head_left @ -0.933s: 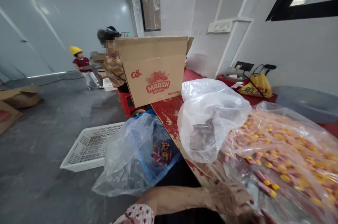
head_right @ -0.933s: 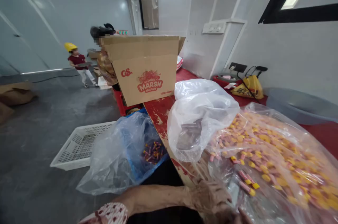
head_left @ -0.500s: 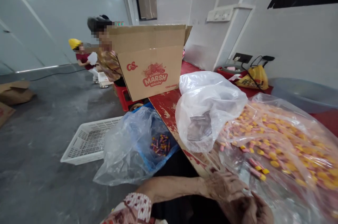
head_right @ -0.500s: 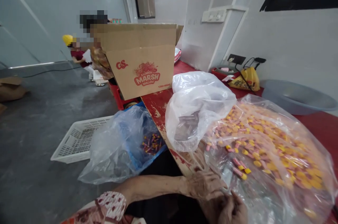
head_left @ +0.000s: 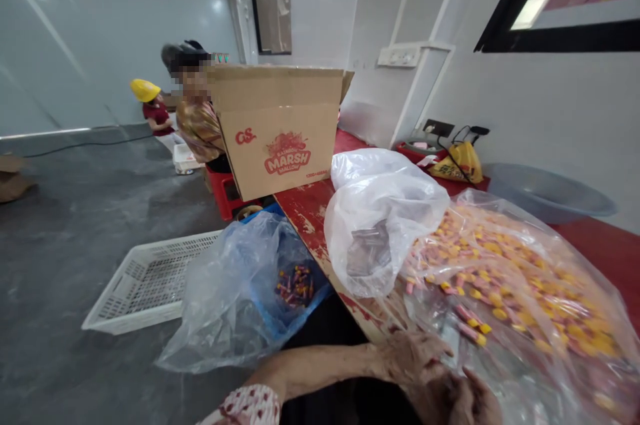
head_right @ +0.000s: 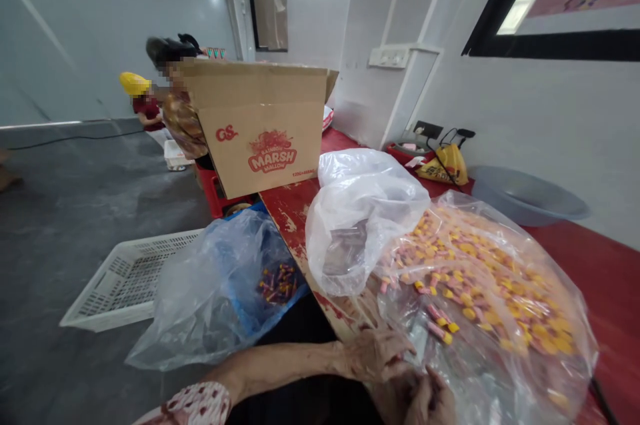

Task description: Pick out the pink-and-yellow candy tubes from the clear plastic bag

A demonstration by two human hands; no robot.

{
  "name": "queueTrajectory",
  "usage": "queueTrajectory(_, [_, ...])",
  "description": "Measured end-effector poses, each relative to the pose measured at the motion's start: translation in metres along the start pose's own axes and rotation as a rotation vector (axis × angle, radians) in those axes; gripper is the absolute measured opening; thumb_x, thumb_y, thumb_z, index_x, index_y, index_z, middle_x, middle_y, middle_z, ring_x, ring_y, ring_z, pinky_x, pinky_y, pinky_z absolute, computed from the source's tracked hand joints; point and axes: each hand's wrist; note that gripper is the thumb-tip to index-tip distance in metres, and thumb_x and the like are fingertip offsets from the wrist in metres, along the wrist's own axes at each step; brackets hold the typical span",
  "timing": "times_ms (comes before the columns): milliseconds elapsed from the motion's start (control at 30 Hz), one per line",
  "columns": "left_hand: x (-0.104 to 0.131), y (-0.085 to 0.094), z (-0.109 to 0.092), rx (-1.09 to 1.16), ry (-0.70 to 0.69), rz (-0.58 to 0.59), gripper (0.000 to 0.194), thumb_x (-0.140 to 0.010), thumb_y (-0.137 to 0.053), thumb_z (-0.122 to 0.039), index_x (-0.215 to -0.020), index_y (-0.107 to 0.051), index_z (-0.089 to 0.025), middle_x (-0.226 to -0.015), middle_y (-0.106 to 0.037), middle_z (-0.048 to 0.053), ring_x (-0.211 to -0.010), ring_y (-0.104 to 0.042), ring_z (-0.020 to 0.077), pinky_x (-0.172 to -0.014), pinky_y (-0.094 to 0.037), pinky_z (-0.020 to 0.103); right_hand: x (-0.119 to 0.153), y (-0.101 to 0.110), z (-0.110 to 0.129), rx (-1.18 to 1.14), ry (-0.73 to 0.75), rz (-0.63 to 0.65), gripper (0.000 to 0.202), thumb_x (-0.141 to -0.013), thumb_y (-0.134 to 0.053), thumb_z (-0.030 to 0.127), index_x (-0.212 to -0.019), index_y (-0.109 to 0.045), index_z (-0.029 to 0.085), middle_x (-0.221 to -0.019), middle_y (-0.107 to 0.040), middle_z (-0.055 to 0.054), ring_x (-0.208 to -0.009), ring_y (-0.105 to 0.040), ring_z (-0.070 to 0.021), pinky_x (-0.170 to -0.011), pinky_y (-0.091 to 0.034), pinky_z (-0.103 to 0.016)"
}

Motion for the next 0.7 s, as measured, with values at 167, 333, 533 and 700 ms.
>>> queueTrajectory(167, [0.005,0.003,-0.012,-0.172,-0.110,-0.149,0.028,-0.113,-0.060,-0.032,-0.128,-0.081,-0.023,-0.121,-0.088,0.009,-0.116,-0.084,0.0230,-0.109,-0.069,0.031,0.014,0.008,0.032,0.022,-0.114,-0.057,0.066,-0.087,-0.049,0.083,-0.112,-0.076,0.028,-0.088,-0.077,-0.007,-0.082,-0.069,-0.0325,-0.079,-0.052,-0.044])
queueTrajectory(333, [0.009,0.004,-0.011,-0.289,-0.265,0.012,0.021,-0.112,-0.062,-0.019,-0.125,-0.077,-0.013,-0.124,-0.084,0.012,-0.120,-0.080,0.0248,-0.107,-0.065,0.035,0.017,0.008,0.047,-0.059,-0.132,-0.076,0.074,-0.084,-0.050,0.087,-0.110,-0.077,0.023,-0.102,-0.082,-0.012,-0.094,-0.072,-0.0323,-0.087,-0.053,-0.043])
queueTrajectory(533, [0.013,0.002,-0.003,-0.038,-0.083,0.026,0.024,-0.114,-0.055,-0.016,-0.132,-0.070,-0.017,-0.131,-0.078,0.014,-0.131,-0.076,0.0272,-0.113,-0.066,0.043,0.015,0.002,0.047,-0.097,-0.068,-0.077,0.063,-0.096,-0.044,0.076,-0.111,-0.074,0.022,-0.107,-0.081,-0.012,-0.096,-0.070,-0.0276,-0.095,-0.055,-0.042])
queueTrajectory(700, [0.015,0.001,0.006,0.059,-0.032,-0.026,0.032,-0.116,-0.047,-0.021,-0.142,-0.065,-0.019,-0.131,-0.077,0.013,-0.124,-0.078,0.0252,-0.108,-0.066,0.041,0.013,0.000,0.046,-0.137,-0.070,-0.090,0.060,-0.101,-0.042,0.067,-0.123,-0.072,0.021,-0.105,-0.078,-0.011,-0.089,-0.069,-0.0244,-0.091,-0.057,-0.040])
Point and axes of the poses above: each hand's wrist, its own x-axis away from the middle knuckle, its own y-axis out of the back of the hand, z = x × y
